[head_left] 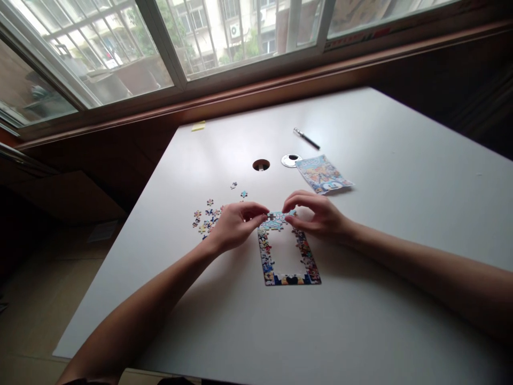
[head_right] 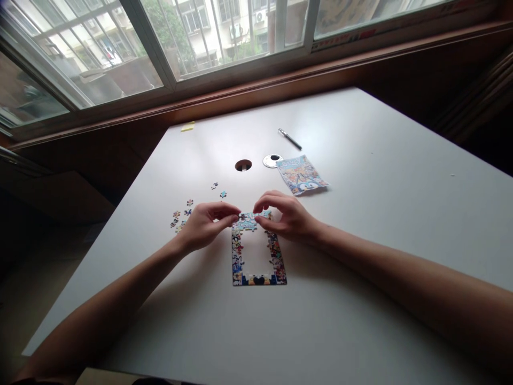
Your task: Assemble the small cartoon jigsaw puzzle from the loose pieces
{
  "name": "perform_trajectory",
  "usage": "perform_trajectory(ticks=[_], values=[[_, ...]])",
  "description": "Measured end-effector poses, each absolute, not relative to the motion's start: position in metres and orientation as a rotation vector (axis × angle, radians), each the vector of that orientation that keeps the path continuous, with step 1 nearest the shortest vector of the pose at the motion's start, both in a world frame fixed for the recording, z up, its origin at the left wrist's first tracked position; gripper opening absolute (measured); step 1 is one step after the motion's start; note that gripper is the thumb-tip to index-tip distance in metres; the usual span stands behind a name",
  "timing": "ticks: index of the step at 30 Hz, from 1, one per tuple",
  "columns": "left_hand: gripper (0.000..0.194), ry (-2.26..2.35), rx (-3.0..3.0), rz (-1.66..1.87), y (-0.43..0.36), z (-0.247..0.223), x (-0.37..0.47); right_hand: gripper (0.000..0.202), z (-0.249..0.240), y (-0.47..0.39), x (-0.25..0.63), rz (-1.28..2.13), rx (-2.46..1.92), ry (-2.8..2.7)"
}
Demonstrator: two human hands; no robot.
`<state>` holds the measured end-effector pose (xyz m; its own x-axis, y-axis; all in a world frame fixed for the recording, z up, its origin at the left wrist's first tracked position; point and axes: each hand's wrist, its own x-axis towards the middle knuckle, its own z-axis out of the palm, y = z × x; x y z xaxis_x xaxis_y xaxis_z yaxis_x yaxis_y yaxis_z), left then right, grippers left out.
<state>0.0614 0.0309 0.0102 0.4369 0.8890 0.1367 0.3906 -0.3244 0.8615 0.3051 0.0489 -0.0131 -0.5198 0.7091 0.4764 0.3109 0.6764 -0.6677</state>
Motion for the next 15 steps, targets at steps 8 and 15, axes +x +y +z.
perform_trajectory(ticks=[8,15], values=[[0.012,1.032,1.836,0.832,0.037,0.000,0.078,0.006,-0.013,0.048,0.302,0.615,-0.804,-2.116],[0.015,1.106,2.005,0.922,0.032,-0.003,0.078,0.005,-0.011,0.050,0.304,0.607,-0.848,-2.124]])
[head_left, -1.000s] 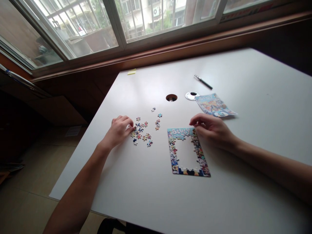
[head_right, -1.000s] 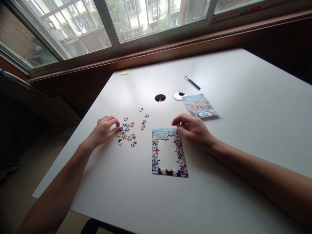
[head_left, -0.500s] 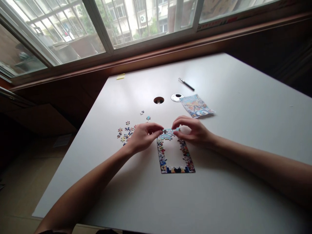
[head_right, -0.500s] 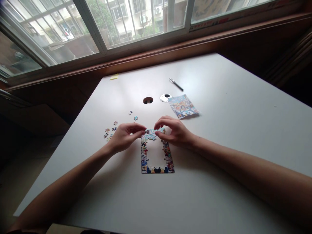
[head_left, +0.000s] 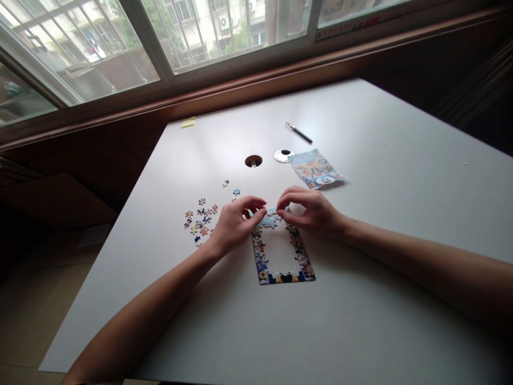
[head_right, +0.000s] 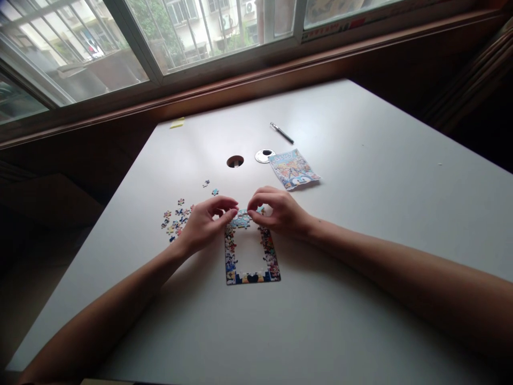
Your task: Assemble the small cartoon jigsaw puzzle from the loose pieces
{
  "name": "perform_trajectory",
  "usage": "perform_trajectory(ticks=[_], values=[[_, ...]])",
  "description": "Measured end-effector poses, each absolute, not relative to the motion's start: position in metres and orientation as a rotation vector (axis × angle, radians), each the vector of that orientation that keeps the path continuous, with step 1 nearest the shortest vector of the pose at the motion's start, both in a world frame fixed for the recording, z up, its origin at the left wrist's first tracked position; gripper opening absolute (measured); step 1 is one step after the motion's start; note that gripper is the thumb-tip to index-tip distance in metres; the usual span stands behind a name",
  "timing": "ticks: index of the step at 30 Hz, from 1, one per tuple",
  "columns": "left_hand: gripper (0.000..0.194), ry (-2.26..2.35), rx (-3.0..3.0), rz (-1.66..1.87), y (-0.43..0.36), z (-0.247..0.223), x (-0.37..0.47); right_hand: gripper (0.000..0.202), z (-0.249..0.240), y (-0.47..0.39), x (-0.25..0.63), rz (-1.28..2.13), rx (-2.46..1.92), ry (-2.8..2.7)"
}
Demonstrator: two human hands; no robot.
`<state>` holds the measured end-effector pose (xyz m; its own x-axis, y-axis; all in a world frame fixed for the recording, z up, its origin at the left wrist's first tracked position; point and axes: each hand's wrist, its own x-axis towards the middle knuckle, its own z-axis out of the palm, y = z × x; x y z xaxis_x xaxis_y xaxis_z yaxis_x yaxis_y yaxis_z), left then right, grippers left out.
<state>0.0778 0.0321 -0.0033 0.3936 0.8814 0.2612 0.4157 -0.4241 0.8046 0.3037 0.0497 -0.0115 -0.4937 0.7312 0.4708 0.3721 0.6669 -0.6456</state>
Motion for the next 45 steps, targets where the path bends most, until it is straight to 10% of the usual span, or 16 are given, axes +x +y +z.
perform_trajectory(ticks=[45], values=[[0.015,0.979,2.816,1.313,0.019,-0.018,0.071,0.011,0.009,0.039,0.302,0.702,-0.861,-2.281]])
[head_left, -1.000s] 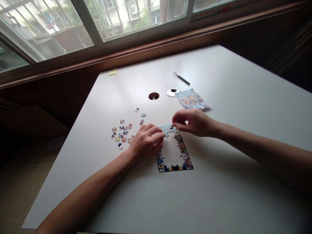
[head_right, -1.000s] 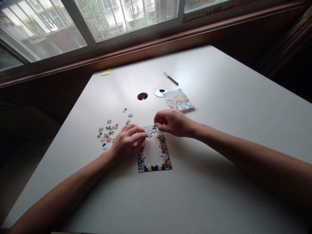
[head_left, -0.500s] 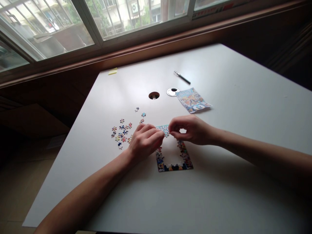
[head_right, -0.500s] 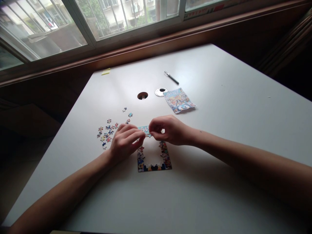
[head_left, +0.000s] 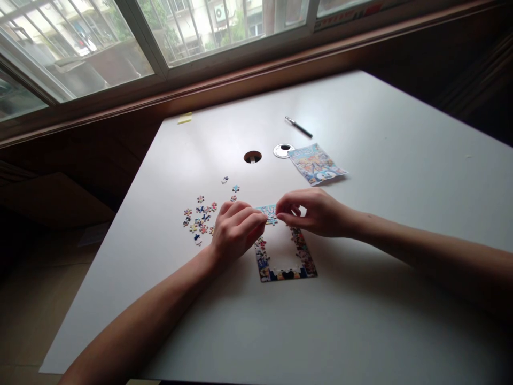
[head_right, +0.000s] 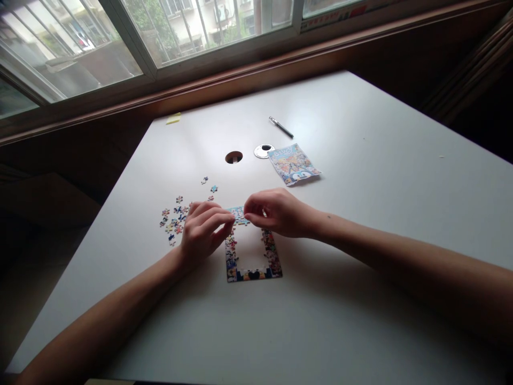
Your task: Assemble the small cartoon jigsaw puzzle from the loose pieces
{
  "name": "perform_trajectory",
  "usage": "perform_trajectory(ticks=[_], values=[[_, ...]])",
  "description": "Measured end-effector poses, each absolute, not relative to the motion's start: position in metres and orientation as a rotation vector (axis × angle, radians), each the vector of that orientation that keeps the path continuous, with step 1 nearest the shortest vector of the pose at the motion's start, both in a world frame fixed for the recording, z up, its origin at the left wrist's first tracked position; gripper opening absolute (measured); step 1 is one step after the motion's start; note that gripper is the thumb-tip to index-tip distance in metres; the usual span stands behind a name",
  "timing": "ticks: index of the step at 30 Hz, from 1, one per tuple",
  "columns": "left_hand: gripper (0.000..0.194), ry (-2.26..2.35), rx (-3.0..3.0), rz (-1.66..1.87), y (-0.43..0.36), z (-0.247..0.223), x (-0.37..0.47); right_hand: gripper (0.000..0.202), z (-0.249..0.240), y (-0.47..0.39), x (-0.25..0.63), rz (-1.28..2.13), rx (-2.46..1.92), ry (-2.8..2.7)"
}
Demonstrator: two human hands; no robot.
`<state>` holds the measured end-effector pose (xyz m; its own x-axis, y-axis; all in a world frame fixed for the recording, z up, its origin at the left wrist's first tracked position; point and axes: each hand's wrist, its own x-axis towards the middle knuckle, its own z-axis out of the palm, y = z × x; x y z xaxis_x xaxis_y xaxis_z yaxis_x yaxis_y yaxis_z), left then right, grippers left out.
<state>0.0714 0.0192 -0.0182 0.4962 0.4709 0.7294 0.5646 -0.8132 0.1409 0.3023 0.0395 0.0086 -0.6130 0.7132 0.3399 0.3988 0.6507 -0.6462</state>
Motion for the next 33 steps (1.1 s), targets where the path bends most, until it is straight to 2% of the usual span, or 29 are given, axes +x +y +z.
perform_trajectory(ticks=[33], values=[[0.003,-0.972,-2.658,-1.128,0.0214,-0.0219,0.0701,0.008,0.0142,0.0431,0.3075,0.612,-0.749,-2.362]])
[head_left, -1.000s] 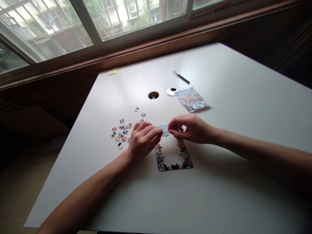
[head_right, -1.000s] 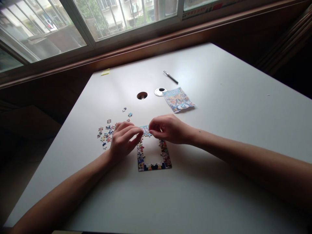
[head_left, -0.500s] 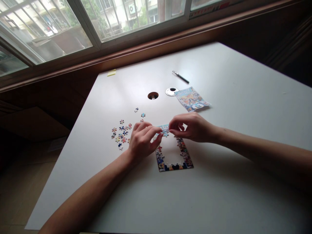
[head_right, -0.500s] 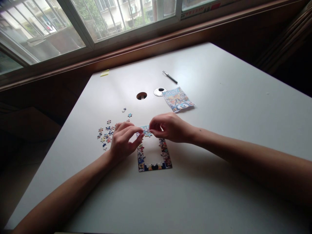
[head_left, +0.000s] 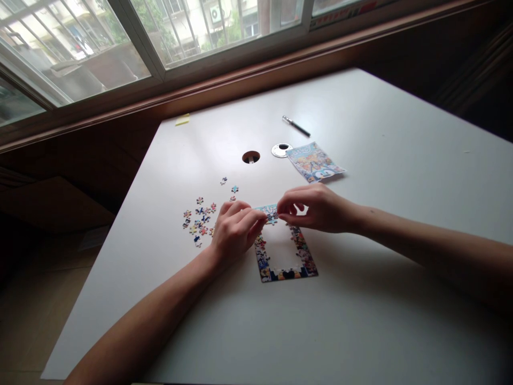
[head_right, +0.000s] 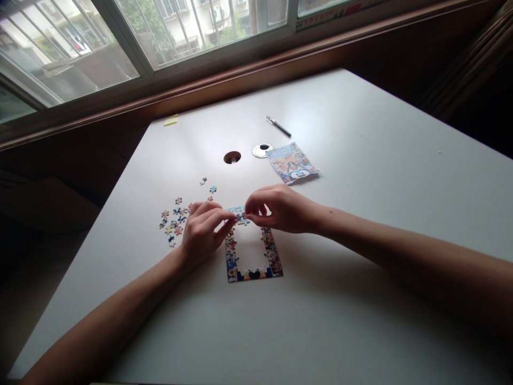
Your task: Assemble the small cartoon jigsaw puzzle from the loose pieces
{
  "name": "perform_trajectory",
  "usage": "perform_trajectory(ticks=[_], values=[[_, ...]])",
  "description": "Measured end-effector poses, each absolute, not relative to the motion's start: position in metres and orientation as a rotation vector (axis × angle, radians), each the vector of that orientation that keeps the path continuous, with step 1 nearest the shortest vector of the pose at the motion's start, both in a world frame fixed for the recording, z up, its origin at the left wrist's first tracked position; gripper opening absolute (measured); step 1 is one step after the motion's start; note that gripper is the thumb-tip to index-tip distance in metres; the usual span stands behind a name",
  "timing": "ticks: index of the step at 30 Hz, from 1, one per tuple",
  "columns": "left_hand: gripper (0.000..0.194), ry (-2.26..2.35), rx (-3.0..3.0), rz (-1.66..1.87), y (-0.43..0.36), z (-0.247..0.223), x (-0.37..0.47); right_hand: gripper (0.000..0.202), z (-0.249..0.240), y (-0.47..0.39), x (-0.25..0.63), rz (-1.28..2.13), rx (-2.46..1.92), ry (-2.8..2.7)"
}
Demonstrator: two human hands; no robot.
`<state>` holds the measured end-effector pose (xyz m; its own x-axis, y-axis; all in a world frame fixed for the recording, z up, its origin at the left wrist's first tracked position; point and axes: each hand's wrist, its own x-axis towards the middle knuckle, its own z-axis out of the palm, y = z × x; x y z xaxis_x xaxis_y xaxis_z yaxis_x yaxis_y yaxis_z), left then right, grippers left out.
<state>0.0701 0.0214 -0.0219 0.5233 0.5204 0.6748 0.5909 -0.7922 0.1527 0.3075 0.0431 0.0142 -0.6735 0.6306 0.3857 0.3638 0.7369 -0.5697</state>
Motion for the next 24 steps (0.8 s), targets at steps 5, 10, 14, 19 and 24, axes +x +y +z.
perform_trajectory(ticks=[5,10,14,19,24], values=[[0.003,-0.976,-2.664,-1.111,0.021,-0.022,0.071,0.008,0.010,0.043,0.306,0.598,-0.755,-2.358],[0.008,-0.982,-2.686,-1.108,0.021,-0.021,0.071,0.006,0.013,0.046,0.307,0.587,-0.775,-2.365],[0.017,-1.029,-2.717,-1.160,0.021,-0.020,0.071,0.006,0.018,0.046,0.312,0.615,-0.892,-2.370],[0.022,-1.029,-2.772,-1.230,0.021,-0.020,0.071,0.007,-0.002,0.043,0.320,0.580,-0.857,-2.244],[0.019,-0.927,-2.799,-1.166,0.020,-0.020,0.069,0.005,-0.018,0.042,0.323,0.512,-0.800,-2.271]])
